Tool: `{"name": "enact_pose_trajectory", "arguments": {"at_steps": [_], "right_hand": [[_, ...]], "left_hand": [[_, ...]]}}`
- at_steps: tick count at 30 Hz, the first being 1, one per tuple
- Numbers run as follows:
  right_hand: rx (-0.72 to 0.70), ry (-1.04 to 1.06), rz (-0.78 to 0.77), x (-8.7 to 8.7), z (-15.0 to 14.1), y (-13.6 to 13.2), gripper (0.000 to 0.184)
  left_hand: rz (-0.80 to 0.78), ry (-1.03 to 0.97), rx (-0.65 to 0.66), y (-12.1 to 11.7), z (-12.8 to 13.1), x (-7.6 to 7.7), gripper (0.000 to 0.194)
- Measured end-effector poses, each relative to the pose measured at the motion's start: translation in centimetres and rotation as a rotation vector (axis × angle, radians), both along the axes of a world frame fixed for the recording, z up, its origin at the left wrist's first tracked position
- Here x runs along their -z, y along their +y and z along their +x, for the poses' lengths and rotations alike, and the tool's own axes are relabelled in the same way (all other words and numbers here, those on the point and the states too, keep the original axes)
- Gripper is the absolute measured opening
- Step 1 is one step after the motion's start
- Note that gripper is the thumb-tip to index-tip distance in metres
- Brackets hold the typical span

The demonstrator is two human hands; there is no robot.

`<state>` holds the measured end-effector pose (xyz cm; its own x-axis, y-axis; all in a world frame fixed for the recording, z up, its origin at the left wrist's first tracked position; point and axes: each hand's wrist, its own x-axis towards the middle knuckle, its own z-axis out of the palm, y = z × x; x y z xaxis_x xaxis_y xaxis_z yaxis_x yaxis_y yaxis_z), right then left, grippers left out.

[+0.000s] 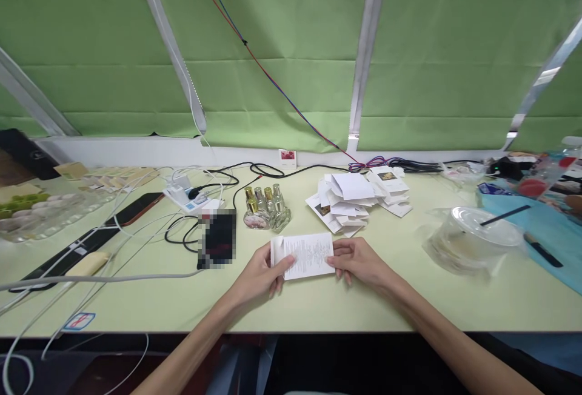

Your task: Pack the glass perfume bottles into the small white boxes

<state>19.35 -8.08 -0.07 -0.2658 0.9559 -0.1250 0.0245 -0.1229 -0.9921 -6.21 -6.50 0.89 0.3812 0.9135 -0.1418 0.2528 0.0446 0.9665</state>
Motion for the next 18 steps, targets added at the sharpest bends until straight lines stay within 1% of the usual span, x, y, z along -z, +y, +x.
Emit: {"name": "enact_pose_trajectory", "arguments": {"at_steps": [2,5,9,12,15,18], "right_hand": [[0.031,-0.016,-0.016,-0.2,0.2,0.2,0.05],[0.039,-0.042,-0.025,-0.4,0.3,0.2,0.049],[0.039,-0.076,-0.018,-0.5,0.4,0.1,0.049],[-0.012,-0.125,0.013,-0.7,0.7,-0.1,0.045],[-0.097,-0.208,0.052,-1.3,1.0,-0.3,0.043],[-0.156,-0.267,0.11,-2.0,1.2,-0.5,0.042]], "left_hand": [[0.018,0.023,0.017,0.1,0.0,0.2,0.053],[0.029,0.047,0.038,0.1,0.0,0.3,0.052],[0.009,0.017,0.048,-0.1,0.1,-0.1,0.054],[-0.004,-0.011,0.048,-0.2,0.2,-0.5,0.057],[-0.016,-0.023,0.071,-0.1,-0.1,-0.6,0.058],[0.022,-0.018,0.104,0.0,-0.7,-0.6,0.057]]}}
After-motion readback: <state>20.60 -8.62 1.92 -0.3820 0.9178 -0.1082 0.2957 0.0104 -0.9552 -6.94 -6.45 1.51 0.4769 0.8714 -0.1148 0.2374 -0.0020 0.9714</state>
